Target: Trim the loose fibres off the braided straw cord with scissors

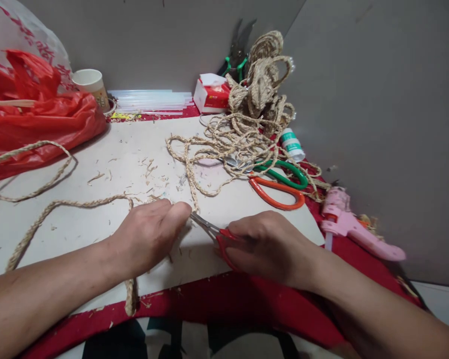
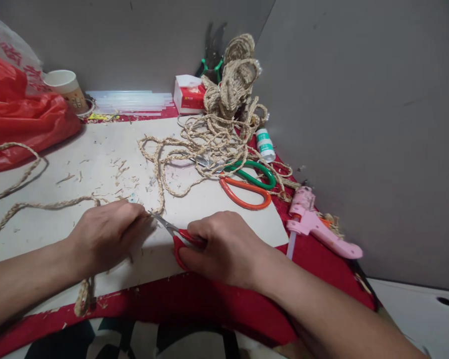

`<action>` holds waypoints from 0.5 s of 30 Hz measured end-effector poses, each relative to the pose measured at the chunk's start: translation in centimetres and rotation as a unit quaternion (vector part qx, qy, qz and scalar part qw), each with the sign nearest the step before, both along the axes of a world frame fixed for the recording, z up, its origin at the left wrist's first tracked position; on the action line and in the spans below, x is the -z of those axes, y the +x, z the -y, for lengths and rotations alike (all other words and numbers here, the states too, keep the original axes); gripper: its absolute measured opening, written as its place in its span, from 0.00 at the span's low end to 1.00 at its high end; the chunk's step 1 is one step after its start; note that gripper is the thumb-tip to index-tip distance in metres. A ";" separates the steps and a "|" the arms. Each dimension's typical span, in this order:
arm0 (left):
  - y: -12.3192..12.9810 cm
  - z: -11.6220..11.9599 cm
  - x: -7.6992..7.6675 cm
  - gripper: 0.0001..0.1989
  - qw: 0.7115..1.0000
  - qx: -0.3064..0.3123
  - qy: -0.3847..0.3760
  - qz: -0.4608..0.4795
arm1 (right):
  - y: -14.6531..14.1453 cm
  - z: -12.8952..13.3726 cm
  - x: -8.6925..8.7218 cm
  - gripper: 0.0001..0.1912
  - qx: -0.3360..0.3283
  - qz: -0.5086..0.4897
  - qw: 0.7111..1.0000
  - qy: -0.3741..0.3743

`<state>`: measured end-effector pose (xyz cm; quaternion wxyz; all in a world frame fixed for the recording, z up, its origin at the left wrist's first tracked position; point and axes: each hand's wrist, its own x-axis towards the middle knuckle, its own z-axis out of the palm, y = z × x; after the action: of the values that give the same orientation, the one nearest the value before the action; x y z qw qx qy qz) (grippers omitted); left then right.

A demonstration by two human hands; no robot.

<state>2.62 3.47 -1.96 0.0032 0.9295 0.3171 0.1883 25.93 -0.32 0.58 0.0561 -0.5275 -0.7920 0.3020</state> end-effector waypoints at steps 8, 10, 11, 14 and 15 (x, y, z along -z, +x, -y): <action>0.0 -0.1 0.0 0.09 0.999 0.011 0.011 0.036 | -0.1 -0.1 0.2 0.18 0.048 -0.089 0.990 -0.096; 0.0 -0.1 -0.1 0.09 1.000 0.009 0.006 0.029 | -0.1 -0.1 0.1 0.18 0.052 -0.113 0.986 -0.115; 0.0 -0.1 -0.1 0.09 1.000 0.009 0.003 0.027 | -0.1 0.0 0.0 0.18 0.055 -0.120 0.984 -0.121; 0.0 0.0 -0.1 0.10 1.000 0.008 0.000 0.028 | 0.0 0.0 -0.1 0.17 0.060 -0.122 0.983 -0.120; 0.0 0.0 -0.1 0.10 0.999 0.010 0.000 0.031 | -0.1 0.1 -0.1 0.17 0.062 -0.119 0.984 -0.116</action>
<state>2.60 3.49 -1.88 0.0147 0.9263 0.3077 0.2170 25.88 -0.38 0.64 0.1070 -0.5385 -0.7055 0.4481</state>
